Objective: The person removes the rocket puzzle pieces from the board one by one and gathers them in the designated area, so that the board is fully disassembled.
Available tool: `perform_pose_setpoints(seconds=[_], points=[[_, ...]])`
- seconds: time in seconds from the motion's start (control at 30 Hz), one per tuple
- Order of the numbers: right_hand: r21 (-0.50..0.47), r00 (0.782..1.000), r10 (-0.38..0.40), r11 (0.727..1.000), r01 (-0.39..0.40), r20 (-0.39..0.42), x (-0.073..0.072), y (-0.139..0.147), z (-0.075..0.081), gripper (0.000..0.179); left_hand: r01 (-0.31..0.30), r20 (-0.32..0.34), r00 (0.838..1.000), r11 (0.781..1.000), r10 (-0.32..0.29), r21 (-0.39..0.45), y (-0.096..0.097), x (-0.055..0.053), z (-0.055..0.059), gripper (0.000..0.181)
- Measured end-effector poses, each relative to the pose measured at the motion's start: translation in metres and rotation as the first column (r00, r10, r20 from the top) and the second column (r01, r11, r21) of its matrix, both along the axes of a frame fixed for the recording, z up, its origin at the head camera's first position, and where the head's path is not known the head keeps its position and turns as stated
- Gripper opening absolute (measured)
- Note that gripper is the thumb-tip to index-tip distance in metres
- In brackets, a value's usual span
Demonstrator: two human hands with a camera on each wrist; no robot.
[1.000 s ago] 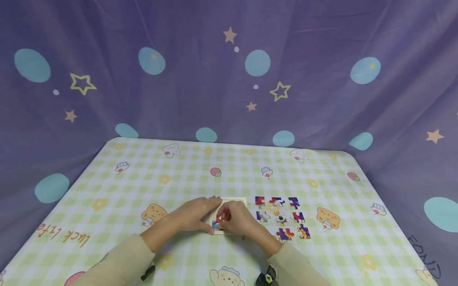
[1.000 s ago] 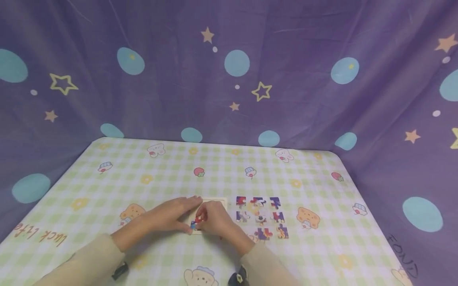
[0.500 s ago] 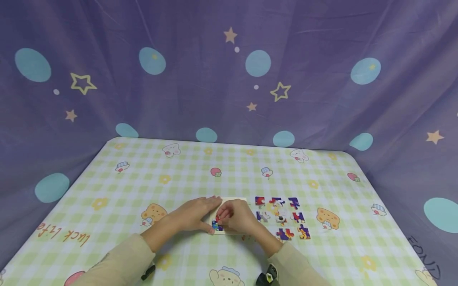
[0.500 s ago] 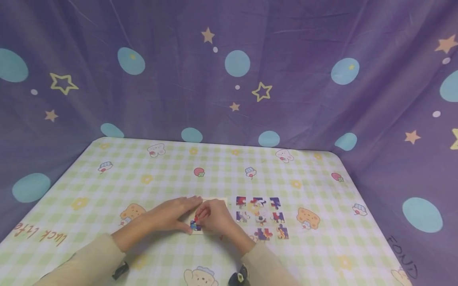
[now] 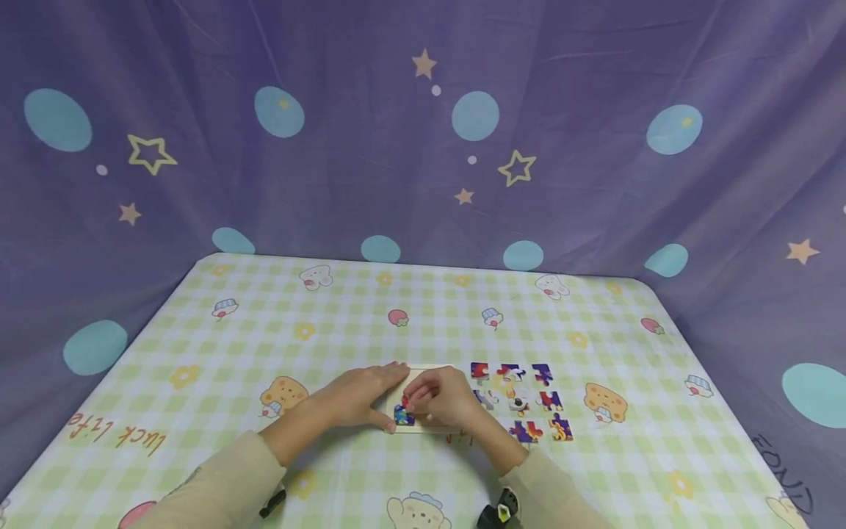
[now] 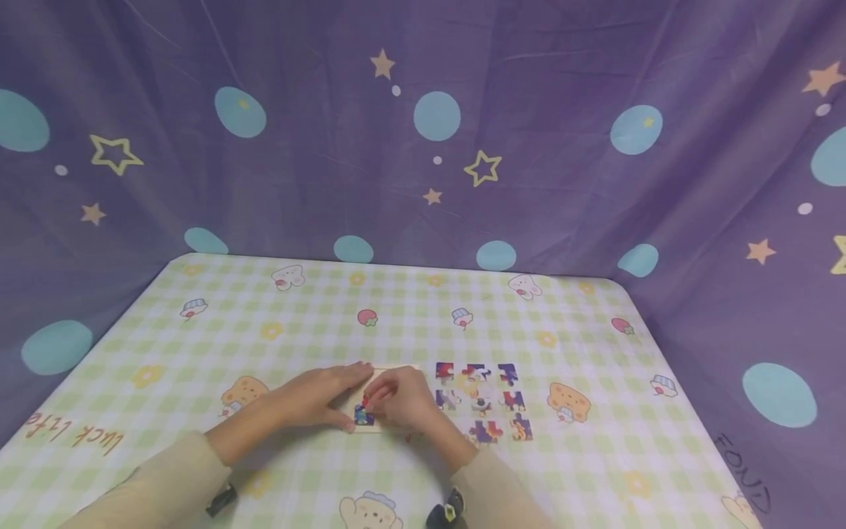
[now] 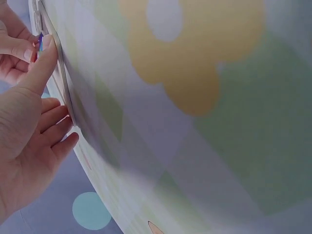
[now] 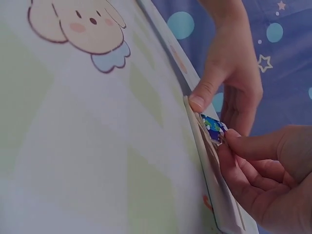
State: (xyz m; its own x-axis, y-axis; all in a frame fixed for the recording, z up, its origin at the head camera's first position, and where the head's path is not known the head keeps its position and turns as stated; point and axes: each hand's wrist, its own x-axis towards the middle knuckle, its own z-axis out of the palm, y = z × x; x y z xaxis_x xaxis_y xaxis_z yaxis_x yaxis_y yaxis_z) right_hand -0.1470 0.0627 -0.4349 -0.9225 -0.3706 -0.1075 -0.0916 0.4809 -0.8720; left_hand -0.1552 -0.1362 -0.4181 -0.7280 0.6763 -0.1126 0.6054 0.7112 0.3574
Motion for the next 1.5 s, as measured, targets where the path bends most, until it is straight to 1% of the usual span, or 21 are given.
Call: perform_pose_setpoints(seconds=[0.17, 0.23, 0.4, 0.63, 0.77, 0.87, 0.97, 1.03, 1.2, 1.37, 1.5], points=[[0.014, 0.999, -0.032, 0.999, 0.031, 0.019, 0.001, 0.014, 0.003, 0.013, -0.002, 0.005, 1.0, 1.0, 0.002, 0.0, 0.001, 0.0, 0.0, 0.092], [0.003, 0.998, -0.046, 0.999, 0.046, 0.045, 0.003, 0.02, 0.003, 0.013, -0.002, 0.005, 1.0, 1.0, 0.002, 0.0, 0.001, 0.0, 0.0, 0.092], [-0.004, 0.994, -0.08, 0.997, 0.081, 0.07, 0.007, 0.036, 0.003, 0.011, 0.0, 0.003, 1.0, 1.0, 0.0, -0.003, 0.001, 0.001, 0.0, 0.092], [0.026, 0.993, -0.116, 0.993, 0.116, 0.031, 0.017, 0.06, 0.003, 0.013, -0.006, -0.014, 1.0, 1.0, 0.006, -0.021, 0.001, 0.001, 0.001, 0.092], [0.031, 0.993, -0.116, 0.993, 0.116, 0.01, 0.023, 0.075, 0.002, 0.014, -0.011, -0.017, 1.0, 1.0, 0.011, -0.024, 0.001, 0.002, 0.001, 0.092], [0.057, 0.994, -0.106, 0.993, 0.107, -0.027, 0.028, 0.086, 0.002, 0.013, -0.018, -0.013, 1.0, 1.0, 0.018, -0.023, 0.002, 0.003, 0.001, 0.091], [0.114, 0.99, -0.111, 0.986, 0.121, -0.087, 0.033, 0.094, 0.003, 0.01, -0.028, -0.004, 1.0, 0.999, 0.028, -0.018, 0.003, 0.003, 0.001, 0.09], [0.144, 0.986, -0.123, 0.98, 0.139, -0.116, 0.036, 0.097, 0.006, 0.01, -0.038, 0.002, 0.999, 0.999, 0.038, -0.012, 0.003, 0.003, 0.001, 0.09], [0.18, 0.973, -0.153, 0.966, 0.183, -0.173, 0.038, 0.099, 0.009, 0.01, -0.066, 0.012, 0.998, 0.998, 0.065, 0.017, 0.002, 0.002, 0.0, 0.089], [0.224, 0.966, -0.174, 0.95, 0.216, -0.194, 0.037, 0.099, 0.007, 0.008, -0.052, 0.004, 0.999, 0.998, 0.052, 0.025, 0.003, 0.002, -0.001, 0.089], [0.23, 0.964, -0.184, 0.946, 0.227, -0.193, 0.037, 0.1, 0.005, 0.008, -0.051, 0.004, 0.999, 0.998, 0.051, 0.027, 0.003, 0.002, 0.0, 0.088]])
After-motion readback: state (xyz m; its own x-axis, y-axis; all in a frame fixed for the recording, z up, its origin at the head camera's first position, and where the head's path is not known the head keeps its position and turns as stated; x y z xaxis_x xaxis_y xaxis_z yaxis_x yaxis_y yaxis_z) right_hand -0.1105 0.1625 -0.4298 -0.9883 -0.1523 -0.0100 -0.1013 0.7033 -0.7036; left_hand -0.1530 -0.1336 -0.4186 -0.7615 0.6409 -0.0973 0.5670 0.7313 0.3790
